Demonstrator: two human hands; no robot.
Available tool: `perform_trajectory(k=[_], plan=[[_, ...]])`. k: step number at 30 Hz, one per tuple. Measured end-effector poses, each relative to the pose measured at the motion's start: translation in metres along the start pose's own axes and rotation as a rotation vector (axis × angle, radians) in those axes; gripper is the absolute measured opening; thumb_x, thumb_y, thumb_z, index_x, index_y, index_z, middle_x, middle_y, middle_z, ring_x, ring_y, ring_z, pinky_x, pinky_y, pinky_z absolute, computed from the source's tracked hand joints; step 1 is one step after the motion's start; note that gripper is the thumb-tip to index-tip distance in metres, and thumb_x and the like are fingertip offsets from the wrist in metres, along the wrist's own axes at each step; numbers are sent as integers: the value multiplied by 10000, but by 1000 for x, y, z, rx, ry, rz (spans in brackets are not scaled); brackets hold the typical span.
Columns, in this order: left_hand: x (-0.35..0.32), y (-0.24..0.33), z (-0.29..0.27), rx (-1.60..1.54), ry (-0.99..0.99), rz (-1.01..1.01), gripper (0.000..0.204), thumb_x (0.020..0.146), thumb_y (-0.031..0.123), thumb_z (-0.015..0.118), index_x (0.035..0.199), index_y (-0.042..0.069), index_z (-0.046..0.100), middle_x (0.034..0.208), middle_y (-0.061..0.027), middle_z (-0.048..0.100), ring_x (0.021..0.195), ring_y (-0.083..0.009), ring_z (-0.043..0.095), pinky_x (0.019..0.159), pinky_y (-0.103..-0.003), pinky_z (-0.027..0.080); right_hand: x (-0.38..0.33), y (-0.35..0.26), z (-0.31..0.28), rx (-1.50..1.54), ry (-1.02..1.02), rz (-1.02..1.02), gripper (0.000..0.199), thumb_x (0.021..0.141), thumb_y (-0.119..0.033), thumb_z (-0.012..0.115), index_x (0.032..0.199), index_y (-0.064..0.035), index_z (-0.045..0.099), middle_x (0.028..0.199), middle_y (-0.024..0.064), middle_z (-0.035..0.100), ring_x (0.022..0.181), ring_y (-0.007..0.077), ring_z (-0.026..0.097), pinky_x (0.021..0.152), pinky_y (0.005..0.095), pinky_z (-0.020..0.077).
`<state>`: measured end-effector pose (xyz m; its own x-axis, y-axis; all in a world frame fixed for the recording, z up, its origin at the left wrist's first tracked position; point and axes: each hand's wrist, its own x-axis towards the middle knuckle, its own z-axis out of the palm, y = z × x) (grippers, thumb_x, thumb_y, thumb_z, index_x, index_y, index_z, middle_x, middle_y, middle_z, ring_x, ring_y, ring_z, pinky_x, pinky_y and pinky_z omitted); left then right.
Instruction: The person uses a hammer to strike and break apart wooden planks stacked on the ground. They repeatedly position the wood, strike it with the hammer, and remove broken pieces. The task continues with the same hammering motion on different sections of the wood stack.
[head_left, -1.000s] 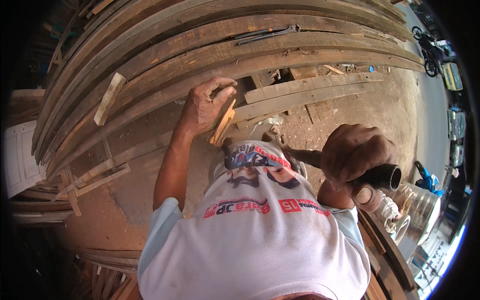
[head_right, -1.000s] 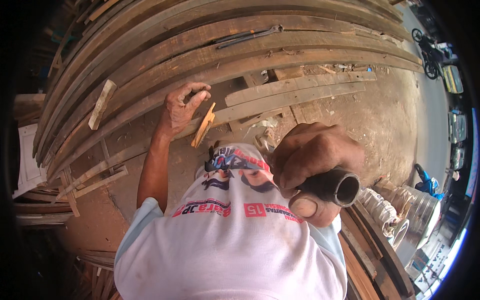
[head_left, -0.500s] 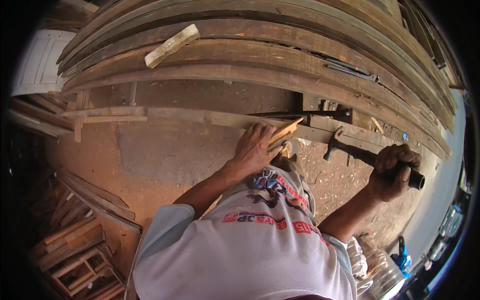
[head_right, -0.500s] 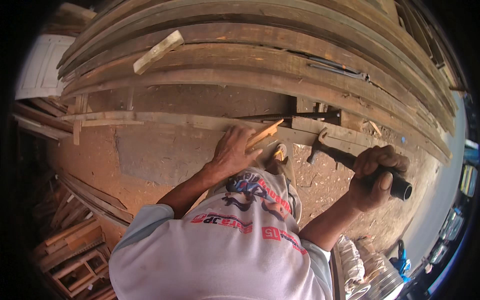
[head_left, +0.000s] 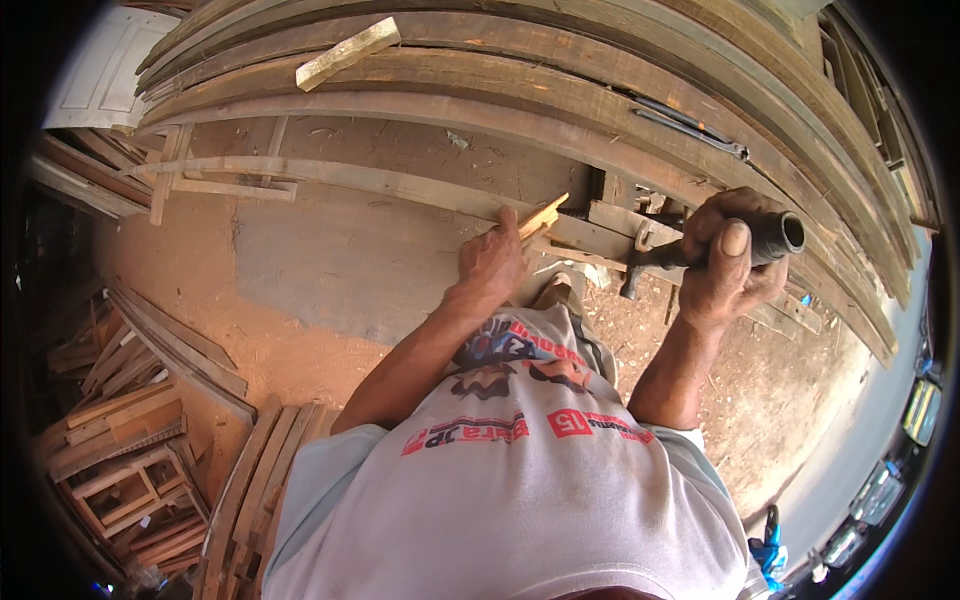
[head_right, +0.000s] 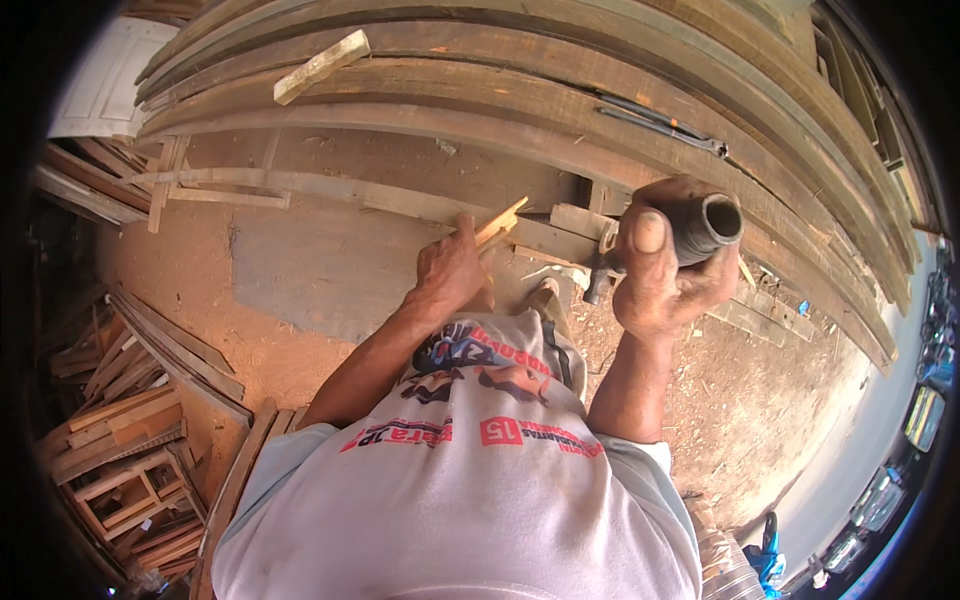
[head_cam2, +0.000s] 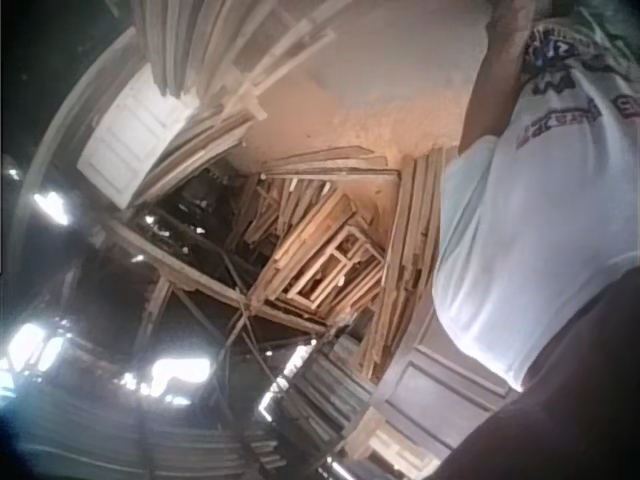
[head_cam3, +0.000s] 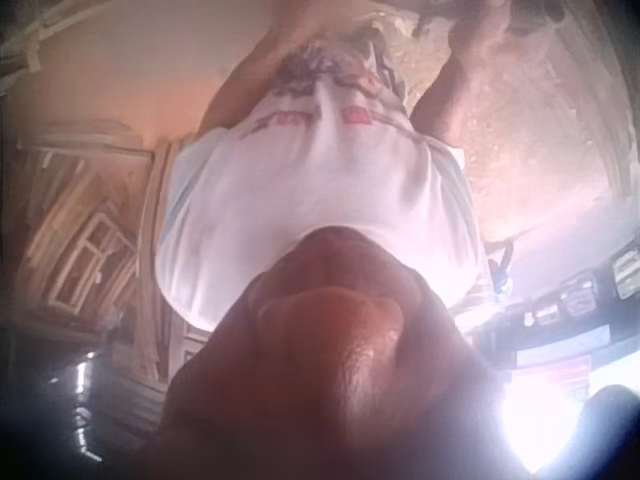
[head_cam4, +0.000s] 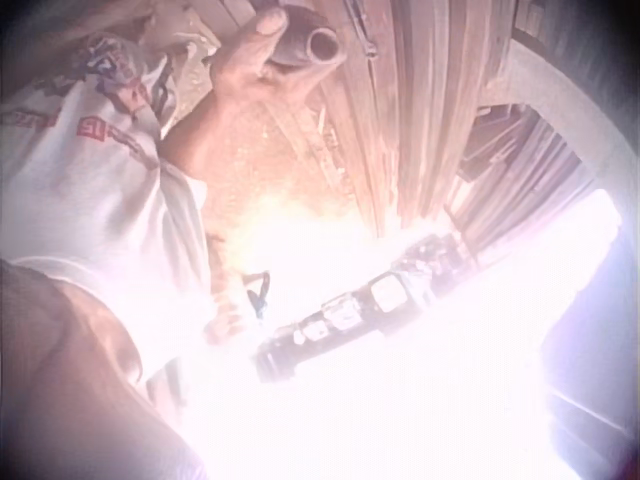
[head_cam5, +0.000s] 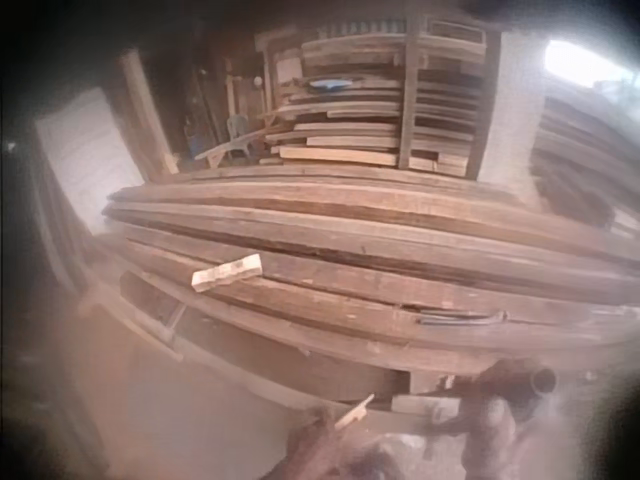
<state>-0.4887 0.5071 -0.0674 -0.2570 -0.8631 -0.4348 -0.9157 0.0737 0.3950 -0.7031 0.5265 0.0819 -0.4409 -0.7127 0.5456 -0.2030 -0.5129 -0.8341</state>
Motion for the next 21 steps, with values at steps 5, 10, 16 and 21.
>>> perform_trajectory(k=[5,10,16,21], plan=[[-2,6,-6,63,-17,-21,409,918,143,649,1221,-18,426,958,-328,711,911,-480,723,838,-534,578,-6,12,-20,-82,22,-93,362,912,-292,797,956,25,628,805,74,647,594,138,563,564,243,444],[-11,4,18,-220,61,-110,452,927,202,675,1221,-77,474,1039,-362,684,1018,-497,689,870,-532,559,-19,-8,-21,133,68,-82,416,910,-317,805,930,45,601,746,98,630,582,159,558,567,283,463],[-13,16,45,-441,146,-159,452,945,314,699,1168,-71,619,1000,-320,699,977,-438,708,853,-489,554,-20,-3,-33,74,-65,-191,387,960,-310,773,984,-4,537,653,85,554,478,125,486,414,250,366],[8,-11,64,-667,34,-78,338,1013,312,657,1024,-25,652,778,-103,645,668,-202,621,607,-383,524,-21,-11,-42,274,-19,-2,297,906,-139,809,952,7,555,711,79,597,593,137,557,542,286,458]])
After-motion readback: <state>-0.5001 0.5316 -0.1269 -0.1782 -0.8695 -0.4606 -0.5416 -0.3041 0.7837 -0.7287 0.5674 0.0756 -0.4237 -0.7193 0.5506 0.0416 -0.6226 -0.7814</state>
